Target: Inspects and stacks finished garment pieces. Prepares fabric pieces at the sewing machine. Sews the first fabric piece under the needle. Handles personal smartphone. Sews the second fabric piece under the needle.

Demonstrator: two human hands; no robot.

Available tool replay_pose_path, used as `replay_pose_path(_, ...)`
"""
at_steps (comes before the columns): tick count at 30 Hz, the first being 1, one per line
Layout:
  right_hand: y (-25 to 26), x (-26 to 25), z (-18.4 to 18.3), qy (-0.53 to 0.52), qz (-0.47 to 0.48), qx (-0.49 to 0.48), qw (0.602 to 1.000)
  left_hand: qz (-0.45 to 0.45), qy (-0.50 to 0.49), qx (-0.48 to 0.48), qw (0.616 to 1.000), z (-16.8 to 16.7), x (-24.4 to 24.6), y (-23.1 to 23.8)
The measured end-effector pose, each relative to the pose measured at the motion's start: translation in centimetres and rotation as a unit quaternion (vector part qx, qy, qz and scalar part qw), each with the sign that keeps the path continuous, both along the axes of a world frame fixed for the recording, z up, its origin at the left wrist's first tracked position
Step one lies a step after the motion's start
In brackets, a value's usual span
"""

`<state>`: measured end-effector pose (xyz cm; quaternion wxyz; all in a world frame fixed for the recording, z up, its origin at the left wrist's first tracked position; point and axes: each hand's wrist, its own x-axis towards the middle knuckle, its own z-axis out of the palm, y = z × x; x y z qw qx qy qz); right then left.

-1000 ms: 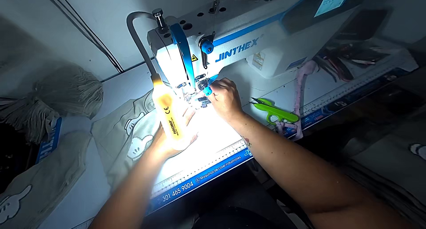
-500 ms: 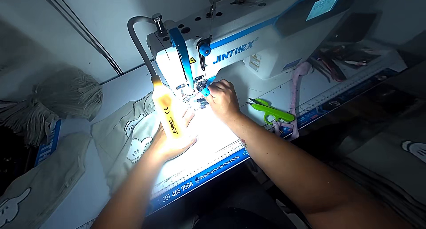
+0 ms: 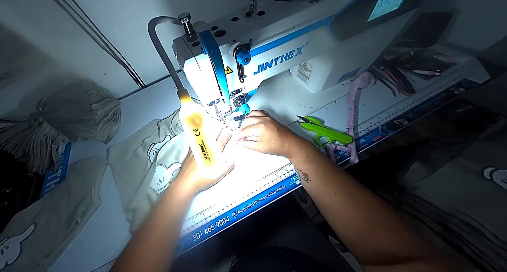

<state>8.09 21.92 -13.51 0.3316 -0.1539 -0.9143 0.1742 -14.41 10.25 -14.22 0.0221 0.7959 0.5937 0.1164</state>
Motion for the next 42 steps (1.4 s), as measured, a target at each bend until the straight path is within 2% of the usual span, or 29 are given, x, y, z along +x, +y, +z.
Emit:
replay_pose_path(11, -0.6, -1.2, -0.2, -0.054, -0.016, 0.064, 0.996, -0.037, -0.019, 0.07, 0.997, 0.3, 0.3, 0.1)
replay_pose_path(16, -0.2, -0.6, -0.1, -0.052, -0.008, 0.009, 0.999, -0.048, -0.082, 0.118, 0.988, 0.4, 0.6, 0.2)
replay_pose_path(20, -0.2, -0.4, 0.3, -0.048, 0.008, 0.006, 0.999, -0.037, -0.077, 0.171, 0.982, 0.9, 1.5, 0.5)
replay_pose_path(26, -0.1, -1.5, -0.5, -0.034, -0.013, 0.064, 0.997, -0.032, -0.028, 0.159, 0.986, 2.2, 2.6, 1.2)
replay_pose_path(33, -0.4, -1.3, -0.3, -0.041, -0.006, 0.045, 0.998, 0.007, -0.114, 0.141, 0.983, 1.7, 2.8, 1.2)
replay_pose_path(38, -0.3, -1.1, -0.1, -0.046, 0.006, 0.05, 0.998, -0.045, -0.082, 0.197, 0.976, 1.0, 2.4, 1.3)
replay_pose_path(42, 0.0, -0.5, -0.2, -0.026, 0.026, 0.037, 0.999, -0.068, -0.067, 0.19, 0.977, 1.1, 2.3, 1.0)
